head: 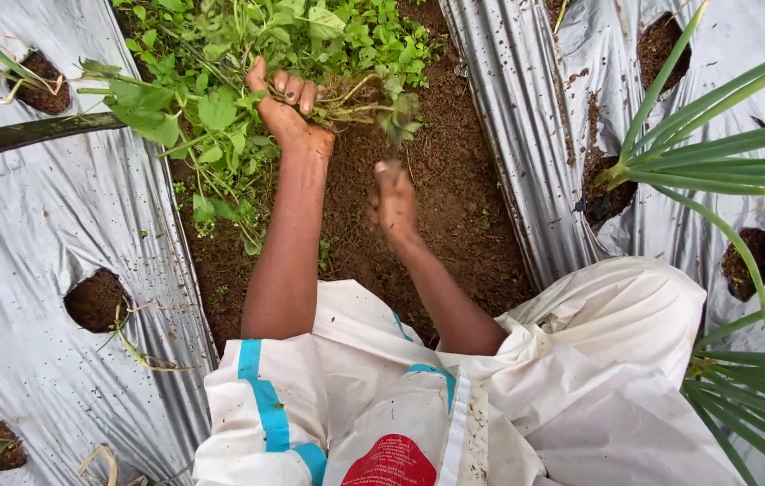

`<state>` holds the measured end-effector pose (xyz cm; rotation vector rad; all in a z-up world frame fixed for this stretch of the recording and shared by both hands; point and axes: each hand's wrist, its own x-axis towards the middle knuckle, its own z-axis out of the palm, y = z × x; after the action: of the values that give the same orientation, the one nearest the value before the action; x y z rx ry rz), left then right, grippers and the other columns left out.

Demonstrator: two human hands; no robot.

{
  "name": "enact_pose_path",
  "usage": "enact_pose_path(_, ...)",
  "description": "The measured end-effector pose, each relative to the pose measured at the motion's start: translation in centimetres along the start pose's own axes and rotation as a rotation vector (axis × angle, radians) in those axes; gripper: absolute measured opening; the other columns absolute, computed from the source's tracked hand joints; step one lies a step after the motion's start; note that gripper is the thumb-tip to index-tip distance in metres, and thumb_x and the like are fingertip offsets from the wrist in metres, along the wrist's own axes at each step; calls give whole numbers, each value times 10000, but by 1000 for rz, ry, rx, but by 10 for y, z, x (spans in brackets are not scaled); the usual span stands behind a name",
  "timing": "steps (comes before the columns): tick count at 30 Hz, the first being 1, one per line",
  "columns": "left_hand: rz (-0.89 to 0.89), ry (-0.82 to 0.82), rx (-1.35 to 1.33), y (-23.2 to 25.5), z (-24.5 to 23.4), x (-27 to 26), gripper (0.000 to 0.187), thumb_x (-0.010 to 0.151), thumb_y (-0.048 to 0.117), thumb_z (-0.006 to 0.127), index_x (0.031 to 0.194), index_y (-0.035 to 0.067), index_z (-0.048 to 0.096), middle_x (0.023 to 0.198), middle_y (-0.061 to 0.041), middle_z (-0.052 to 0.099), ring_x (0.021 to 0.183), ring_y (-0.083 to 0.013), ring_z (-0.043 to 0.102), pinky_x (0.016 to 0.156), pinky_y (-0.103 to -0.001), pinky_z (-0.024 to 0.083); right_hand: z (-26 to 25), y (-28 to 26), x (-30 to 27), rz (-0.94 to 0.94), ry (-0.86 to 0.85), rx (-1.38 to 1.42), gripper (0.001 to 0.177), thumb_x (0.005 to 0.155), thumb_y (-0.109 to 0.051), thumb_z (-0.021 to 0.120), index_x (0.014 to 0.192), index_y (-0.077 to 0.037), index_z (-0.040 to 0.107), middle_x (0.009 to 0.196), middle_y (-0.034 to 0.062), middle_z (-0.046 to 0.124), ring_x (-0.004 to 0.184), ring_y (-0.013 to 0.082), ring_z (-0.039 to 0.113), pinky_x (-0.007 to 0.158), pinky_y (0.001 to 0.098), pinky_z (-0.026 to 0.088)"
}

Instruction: Manual weeding of a garden bed by pulling out unwanted plants by hand and using a small hand hoe.

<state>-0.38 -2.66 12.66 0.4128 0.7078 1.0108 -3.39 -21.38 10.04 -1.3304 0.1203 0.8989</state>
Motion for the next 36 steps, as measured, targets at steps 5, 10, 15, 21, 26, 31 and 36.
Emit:
enact_pose_path(5,86,-328,52,7,-9,4,316,897,318,598,624,196,497,498,66,387,371,-109,337,575,-369,473,-18,59,23,-141,17,-182,354,1112,-416,412,916,-139,511,672,-24,511,491,95,432,418,240,382)
enact_pose_path(10,78,-411,155,0,-26,17,344,903,376,664,638,214,517,522,95,414,385,-86,378,493,-293,452,-47,-4,27,-90,251,280,258,1166,-296,414,975,-144,497,581,-48,499,363,73,406,298,217,338)
enact_pose_path(15,122,-606,153,1,-29,24,387,957,389,588,621,221,493,496,87,382,363,-95,367,623,-345,496,-54,-31,25,-590,463,784,306,1008,-396,585,1000,-98,516,567,23,511,362,127,442,286,311,416)
enact_pose_path(21,26,-647,285,-45,-73,77,286,973,314,606,798,191,417,725,48,318,545,-92,241,390,-268,228,-29,19,25,-44,-116,-129,277,1067,-407,535,980,-145,531,671,-45,535,447,67,423,369,216,354)
enact_pose_path(26,100,-555,342,4,-40,30,307,966,286,598,729,194,426,657,56,339,515,-90,269,418,-270,257,-33,-23,21,-241,223,298,289,1049,-418,551,990,-137,514,598,-48,507,370,80,424,286,239,373)
enact_pose_path(31,97,-620,370,-8,-42,35,316,990,314,569,740,189,422,655,51,332,521,-96,268,434,-277,259,-25,-10,27,-587,276,641,313,1020,-423,587,1016,-126,490,575,-29,508,360,95,477,294,238,455)
enact_pose_path(36,175,-993,337,-112,-172,204,751,1029,459,728,1566,68,376,817,45,412,558,-60,308,426,-221,311,-19,12,34,-32,23,66,327,1090,-417,489,1031,-114,598,633,-48,563,384,74,431,307,239,376)
